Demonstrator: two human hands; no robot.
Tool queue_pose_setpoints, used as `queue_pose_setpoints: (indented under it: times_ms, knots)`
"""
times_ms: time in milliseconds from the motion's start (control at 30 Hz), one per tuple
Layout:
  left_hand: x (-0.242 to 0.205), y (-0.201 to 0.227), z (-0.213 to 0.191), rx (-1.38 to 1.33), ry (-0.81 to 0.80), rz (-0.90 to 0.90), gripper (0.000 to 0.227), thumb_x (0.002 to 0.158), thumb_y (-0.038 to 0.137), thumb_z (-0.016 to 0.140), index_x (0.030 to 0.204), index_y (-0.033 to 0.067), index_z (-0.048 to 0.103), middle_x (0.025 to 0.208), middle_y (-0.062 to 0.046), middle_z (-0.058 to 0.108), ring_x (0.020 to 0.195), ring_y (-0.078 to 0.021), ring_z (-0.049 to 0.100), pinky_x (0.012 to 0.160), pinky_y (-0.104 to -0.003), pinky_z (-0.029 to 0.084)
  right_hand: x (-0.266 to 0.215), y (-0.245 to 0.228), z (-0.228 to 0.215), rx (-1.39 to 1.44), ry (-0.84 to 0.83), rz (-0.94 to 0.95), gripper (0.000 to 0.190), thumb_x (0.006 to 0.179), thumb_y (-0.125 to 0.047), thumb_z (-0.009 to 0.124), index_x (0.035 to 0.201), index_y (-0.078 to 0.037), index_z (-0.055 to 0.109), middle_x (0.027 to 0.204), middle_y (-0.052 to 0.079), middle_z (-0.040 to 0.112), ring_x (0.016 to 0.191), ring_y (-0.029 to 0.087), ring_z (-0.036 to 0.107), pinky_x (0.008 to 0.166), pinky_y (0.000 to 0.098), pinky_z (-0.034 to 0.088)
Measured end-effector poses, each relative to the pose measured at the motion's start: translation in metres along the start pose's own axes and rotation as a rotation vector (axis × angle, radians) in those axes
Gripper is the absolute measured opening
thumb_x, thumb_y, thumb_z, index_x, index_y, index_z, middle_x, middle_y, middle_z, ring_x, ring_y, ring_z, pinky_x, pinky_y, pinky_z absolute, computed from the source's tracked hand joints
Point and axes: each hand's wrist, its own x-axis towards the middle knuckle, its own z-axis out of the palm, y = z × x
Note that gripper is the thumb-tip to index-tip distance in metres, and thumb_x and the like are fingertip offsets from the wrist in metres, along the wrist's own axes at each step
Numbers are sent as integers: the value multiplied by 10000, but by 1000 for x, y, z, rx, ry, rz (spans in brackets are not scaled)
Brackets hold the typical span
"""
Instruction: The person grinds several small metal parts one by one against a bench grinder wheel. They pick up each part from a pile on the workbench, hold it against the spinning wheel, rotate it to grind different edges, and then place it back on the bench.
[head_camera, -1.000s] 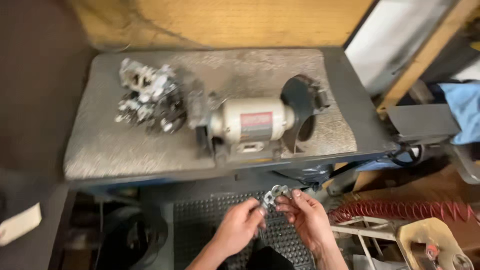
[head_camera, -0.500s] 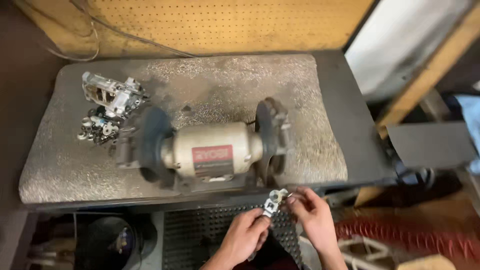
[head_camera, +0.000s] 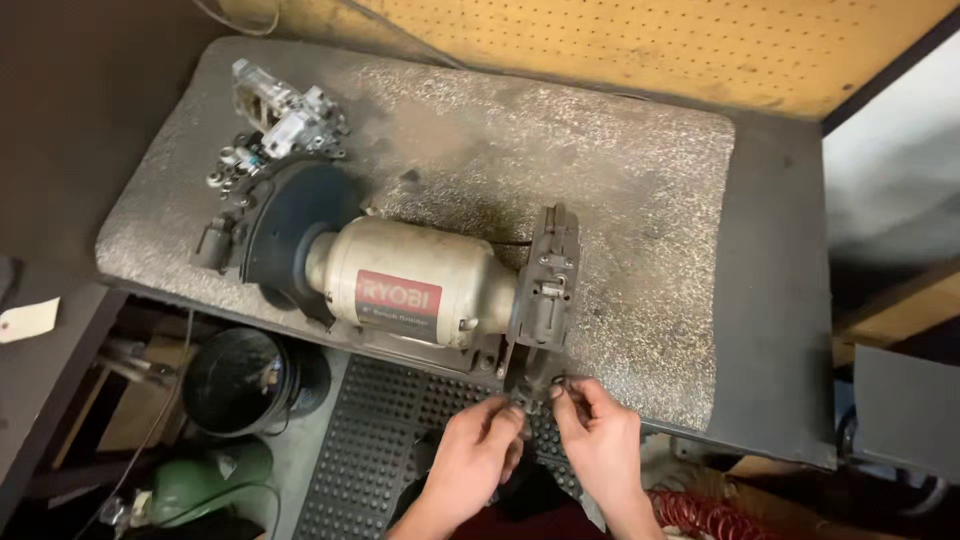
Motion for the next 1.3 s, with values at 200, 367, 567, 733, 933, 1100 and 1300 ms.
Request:
queue_pose_setpoints:
  times_ms: [200, 367, 567, 733, 933, 1100, 1300]
  knots:
    - [5, 14, 3, -44, 4, 15, 460, 1084, 373, 455, 857, 38, 674, 576, -65, 601, 487, -159, 528, 531, -308, 430, 17, -4, -5, 8, -82, 208, 167, 949, -262, 713, 841, -138, 743, 616, -11, 679, 559, 114, 509, 567, 290, 418]
    - [11, 5, 7, -34, 17, 23, 458, 1091, 412, 436, 853, 71, 628, 623, -52, 598, 511, -147, 514, 519, -309, 422, 23, -8, -6, 118, -130, 249, 135, 959, -219, 706, 893, -126, 778, 741, 2, 828, 644, 97, 701, 649, 249, 543]
    - [17, -4, 12, -172, -2, 43, 465, 1100, 422, 440, 884, 49, 615, 623, -57, 542, 502, -144, 460, 503, -306, 366, 31, -11, -8, 226, -214, 317, 170, 1006, -220, 706, 904, -92, 752, 711, 60, 818, 456, 134, 556, 474, 276, 452]
    - [23, -9, 14, -239, 12, 40, 439, 1120, 404, 454, 817, 93, 515, 591, -34, 486, 490, -133, 404, 473, -317, 321, 40, 16, 2, 322, -271, 312, 135, 1017, -175, 700, 936, -78, 746, 709, 103, 820, 449, 140, 522, 436, 267, 402]
    - [26, -4, 11, -261, 86, -38, 552, 1100, 438, 474, 723, 45, 562, 565, -95, 567, 457, -165, 452, 475, -320, 339, 46, 48, 17, 623, -313, 168, 227, 1004, -114, 692, 798, -32, 646, 629, 157, 730, 419, 166, 520, 410, 282, 411]
    - [30, -10, 7, -390, 36, -70, 567, 1035, 522, 507, 753, 35, 574, 600, -105, 577, 440, -169, 463, 416, -298, 240, 47, 62, 24, 739, -293, 159, 163, 1005, -65, 672, 863, 12, 656, 732, 174, 745, 515, 233, 690, 410, 287, 459]
    - [22, 3, 4, -353, 42, -107, 485, 1073, 417, 472, 758, 56, 541, 617, -105, 573, 479, -173, 472, 446, -305, 254, 43, 41, 17, 649, -282, 157, 150, 1000, -73, 690, 861, -18, 698, 688, 154, 773, 459, 188, 620, 439, 285, 489]
